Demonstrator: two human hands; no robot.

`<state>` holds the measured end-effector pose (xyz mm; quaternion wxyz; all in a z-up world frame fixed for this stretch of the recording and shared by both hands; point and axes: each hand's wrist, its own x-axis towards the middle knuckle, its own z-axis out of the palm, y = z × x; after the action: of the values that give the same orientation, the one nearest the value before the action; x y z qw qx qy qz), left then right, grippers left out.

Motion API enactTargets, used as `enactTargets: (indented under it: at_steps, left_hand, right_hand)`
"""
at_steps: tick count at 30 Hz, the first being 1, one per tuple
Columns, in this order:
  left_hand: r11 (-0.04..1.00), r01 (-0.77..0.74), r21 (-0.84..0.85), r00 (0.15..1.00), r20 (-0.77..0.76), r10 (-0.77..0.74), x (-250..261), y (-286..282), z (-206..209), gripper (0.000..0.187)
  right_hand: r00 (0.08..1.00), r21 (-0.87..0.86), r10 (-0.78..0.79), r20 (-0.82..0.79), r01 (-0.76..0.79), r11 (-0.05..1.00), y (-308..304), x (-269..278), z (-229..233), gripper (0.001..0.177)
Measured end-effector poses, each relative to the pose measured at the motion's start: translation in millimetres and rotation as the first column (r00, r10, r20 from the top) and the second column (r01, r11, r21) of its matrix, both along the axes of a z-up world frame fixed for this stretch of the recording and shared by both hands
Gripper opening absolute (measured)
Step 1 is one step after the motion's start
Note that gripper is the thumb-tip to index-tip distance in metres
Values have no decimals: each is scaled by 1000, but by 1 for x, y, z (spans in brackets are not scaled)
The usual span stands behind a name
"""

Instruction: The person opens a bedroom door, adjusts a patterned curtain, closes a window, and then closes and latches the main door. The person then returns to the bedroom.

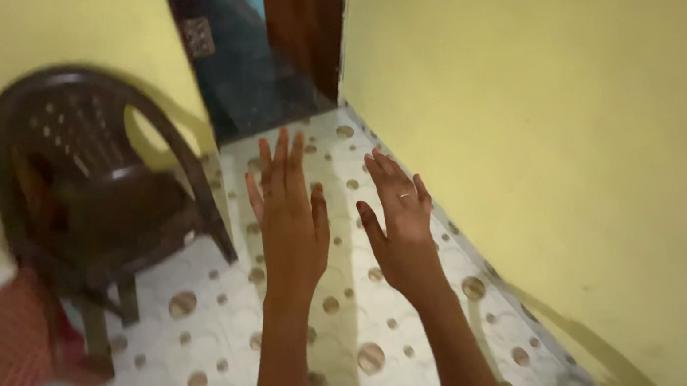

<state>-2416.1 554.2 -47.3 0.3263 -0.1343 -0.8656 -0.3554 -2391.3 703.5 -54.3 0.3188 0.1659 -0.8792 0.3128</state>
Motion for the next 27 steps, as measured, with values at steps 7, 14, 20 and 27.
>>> enactTargets:
  at_steps: [7, 14, 20, 27]
  left_hand:
    - [999, -25, 20, 999, 38, 24, -192, -14, 9, 68]
    - [1000, -6, 12, 993, 115, 5, -352, -18, -34, 66]
    - [992, -68, -102, 990, 118, 80, -511, -7, -54, 66]
    - [981, -136, -136, 984, 95, 149, -692, 12, -39, 59]
  right_hand:
    - [1000, -6, 12, 23, -12, 1000, -11, -197, 16, 59]
    - [984, 12, -29, 177, 27, 1000, -13, -356, -23, 65]
    - [980, -58, 104, 170, -96, 994, -4, -527, -32, 61]
    - [976, -58, 198, 85, -194, 979, 4, -718, -9, 53]
